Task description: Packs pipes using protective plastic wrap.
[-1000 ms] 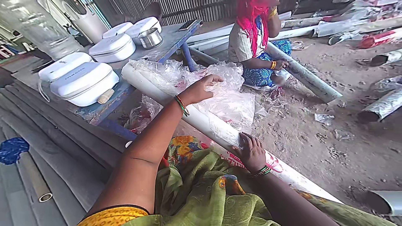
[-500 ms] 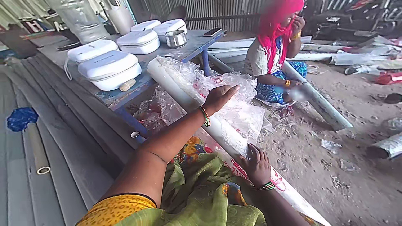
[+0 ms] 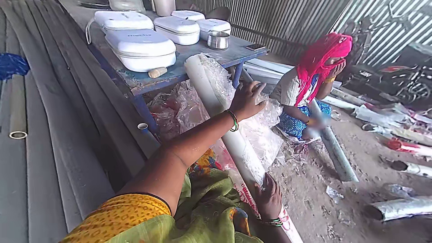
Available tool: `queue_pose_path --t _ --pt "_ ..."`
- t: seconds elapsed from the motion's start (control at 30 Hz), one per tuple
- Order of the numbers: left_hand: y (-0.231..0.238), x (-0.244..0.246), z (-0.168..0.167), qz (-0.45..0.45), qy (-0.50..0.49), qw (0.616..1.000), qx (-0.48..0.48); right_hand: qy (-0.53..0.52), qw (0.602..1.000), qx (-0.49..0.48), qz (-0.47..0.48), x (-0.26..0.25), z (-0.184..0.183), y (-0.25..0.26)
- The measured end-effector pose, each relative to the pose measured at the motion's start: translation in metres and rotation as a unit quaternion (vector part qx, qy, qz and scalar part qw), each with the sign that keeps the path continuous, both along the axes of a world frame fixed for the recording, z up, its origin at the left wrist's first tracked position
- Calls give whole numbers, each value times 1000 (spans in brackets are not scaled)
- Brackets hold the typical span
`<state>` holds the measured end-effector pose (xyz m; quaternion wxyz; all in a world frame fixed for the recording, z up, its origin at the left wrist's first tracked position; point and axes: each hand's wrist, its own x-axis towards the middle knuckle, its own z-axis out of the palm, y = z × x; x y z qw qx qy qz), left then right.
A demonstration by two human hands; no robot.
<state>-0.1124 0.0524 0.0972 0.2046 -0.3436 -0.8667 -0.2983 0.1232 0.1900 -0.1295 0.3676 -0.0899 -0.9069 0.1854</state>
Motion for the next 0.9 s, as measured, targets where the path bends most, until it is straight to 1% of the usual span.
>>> queue_pose_path --t 0.07,0.13,0.2,0.23,0.3,0.37,0.43,0.5,0.53,0.57,0.6,0.67,0.77,0.83,0.9 --pt "-9 5 -8 -30 94 988 120 0 1000 7 -2 0 -1 1" --pt "-23 9 -16 -26 166 956 242 -3 1000 5 2 0 0 1" --pt "-41 12 -29 19 182 913 366 -2 1000 7 2 0 -2 2" --pt "-49 14 -39 54 170 888 424 -4 1000 8 1 0 -3 2" --pt "-61 13 -66 116 98 835 530 -15 1000 2 2 0 -2 2" --pt "-63 6 -95 138 -22 776 615 -35 999 -32 17 3 -1 5" --pt "-60 -3 -113 107 -143 726 664 -61 989 -121 61 7 2 13" --pt "-61 -7 -117 60 -247 691 677 -77 958 -251 118 13 12 18" --pt "-62 -8 -117 38 -276 680 678 -74 939 -307 134 15 19 20" --pt "-63 -9 -117 23 -288 677 677 -68 926 -342 143 16 25 22" --pt "-66 -10 -117 12 -294 678 674 -58 924 -351 142 14 32 23" --pt "-71 -14 -117 -2 -300 692 657 -46 939 -318 124 4 52 25" --pt "-79 -16 -116 -15 -313 711 629 -53 964 -229 128 -27 97 14" --pt "-81 -14 -113 -19 -324 713 622 -59 975 -140 164 -56 128 4" --pt "-79 -16 -116 -15 -316 723 614 -71 976 -44 202 -88 157 -13"
